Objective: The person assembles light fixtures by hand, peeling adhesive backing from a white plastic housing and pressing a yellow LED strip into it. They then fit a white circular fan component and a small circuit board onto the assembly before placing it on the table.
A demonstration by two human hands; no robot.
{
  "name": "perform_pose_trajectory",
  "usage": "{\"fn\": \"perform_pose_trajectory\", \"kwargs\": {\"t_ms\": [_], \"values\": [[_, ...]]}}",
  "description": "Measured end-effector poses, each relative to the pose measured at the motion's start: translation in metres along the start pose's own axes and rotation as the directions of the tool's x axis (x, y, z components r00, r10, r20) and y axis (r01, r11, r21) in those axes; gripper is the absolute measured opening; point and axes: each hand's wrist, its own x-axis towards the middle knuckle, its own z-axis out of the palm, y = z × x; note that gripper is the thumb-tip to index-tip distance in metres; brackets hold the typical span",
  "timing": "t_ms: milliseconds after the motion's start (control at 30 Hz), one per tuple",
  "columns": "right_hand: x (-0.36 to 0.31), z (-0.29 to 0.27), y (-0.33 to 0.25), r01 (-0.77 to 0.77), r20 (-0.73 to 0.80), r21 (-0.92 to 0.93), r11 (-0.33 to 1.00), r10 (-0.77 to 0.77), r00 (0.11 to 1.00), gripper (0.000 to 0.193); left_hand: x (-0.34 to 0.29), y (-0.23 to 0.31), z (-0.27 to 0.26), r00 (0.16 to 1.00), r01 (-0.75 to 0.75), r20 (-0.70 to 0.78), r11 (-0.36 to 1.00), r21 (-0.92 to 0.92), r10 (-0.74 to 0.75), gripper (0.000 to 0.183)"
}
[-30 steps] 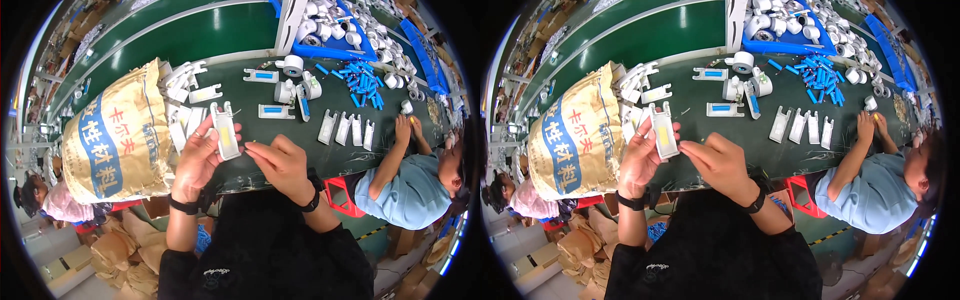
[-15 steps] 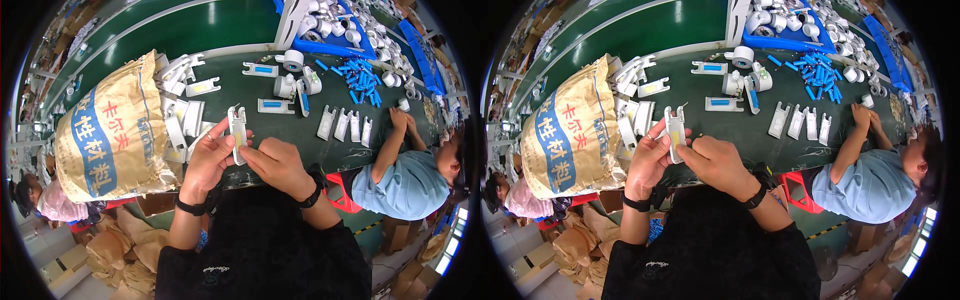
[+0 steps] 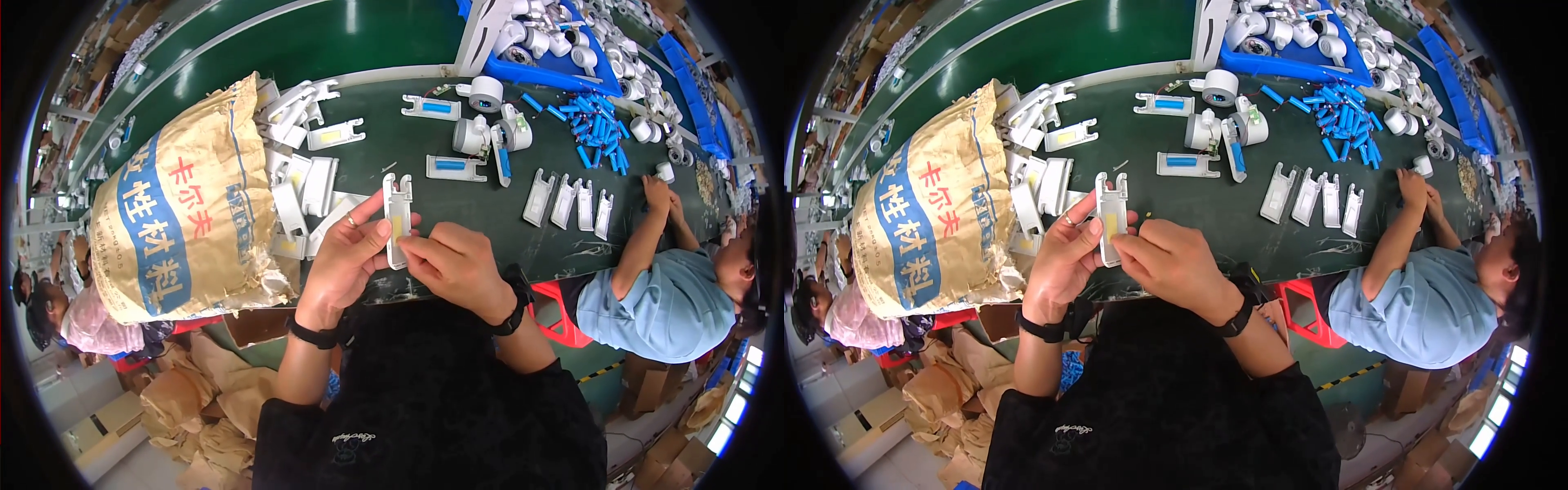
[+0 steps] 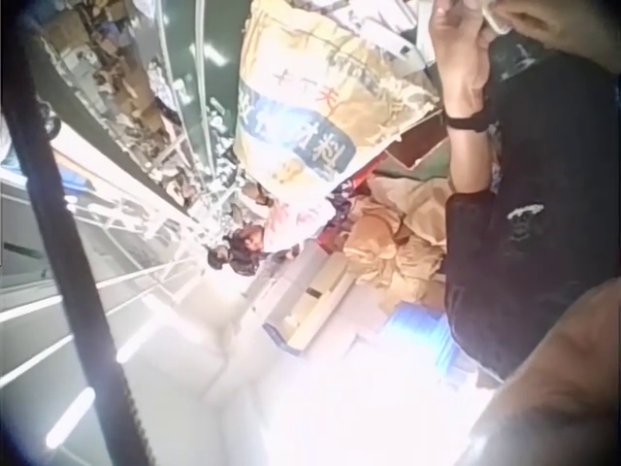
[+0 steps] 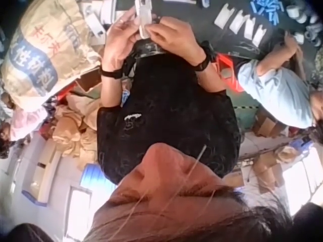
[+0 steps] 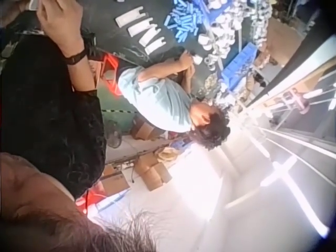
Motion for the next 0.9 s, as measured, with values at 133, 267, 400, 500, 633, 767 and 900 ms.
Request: {"fn": "perform_pose_trajectory", "kwargs": {"t_ms": [133, 267, 400, 500, 633, 767, 900], "values": [[-0.006, -0.004, 0.006, -0.243, -0.020, 0.146, 0.959, 0.249, 0.968, 0.019, 0.004, -0.005, 0.007, 1.000, 0.022, 0.009, 1.000, -0.007, -0.022, 0.053], [-0.018, -0.038, 0.023, -0.481, -0.245, 0.199, 0.854, 0.519, 0.819, 0.013, 0.017, -0.024, 0.024, 0.990, 0.110, 0.083, 0.994, 0.010, -0.111, 0.053], [-0.062, -0.089, 0.051, -0.367, -0.265, 0.757, 0.541, 0.767, 0.584, 0.010, 0.068, -0.081, 0.055, 0.988, 0.142, 0.039, 0.975, 0.172, -0.150, 0.048], [-0.093, -0.122, 0.054, -0.143, -0.255, 0.916, 0.376, 0.818, 0.516, 0.009, 0.123, -0.134, 0.083, 0.999, -0.002, 0.039, 0.913, 0.408, -0.015, 0.043], [-0.122, -0.145, 0.040, -0.115, -0.300, 0.897, 0.428, 0.777, 0.553, 0.010, 0.143, -0.159, 0.102, 0.907, -0.363, 0.033, 0.741, 0.564, 0.420, 0.045], [-0.138, -0.160, 0.037, -0.186, -0.332, 0.846, 0.499, 0.768, 0.548, 0.009, 0.139, -0.152, 0.101, 0.897, -0.348, 0.143, 0.472, 0.810, 0.418, 0.052], [-0.140, -0.167, 0.033, -0.199, -0.340, 0.852, 0.484, 0.801, 0.493, 0.008, 0.140, -0.157, 0.133, 0.969, -0.243, 0.166, 0.596, 0.765, 0.183, 0.059]]}}
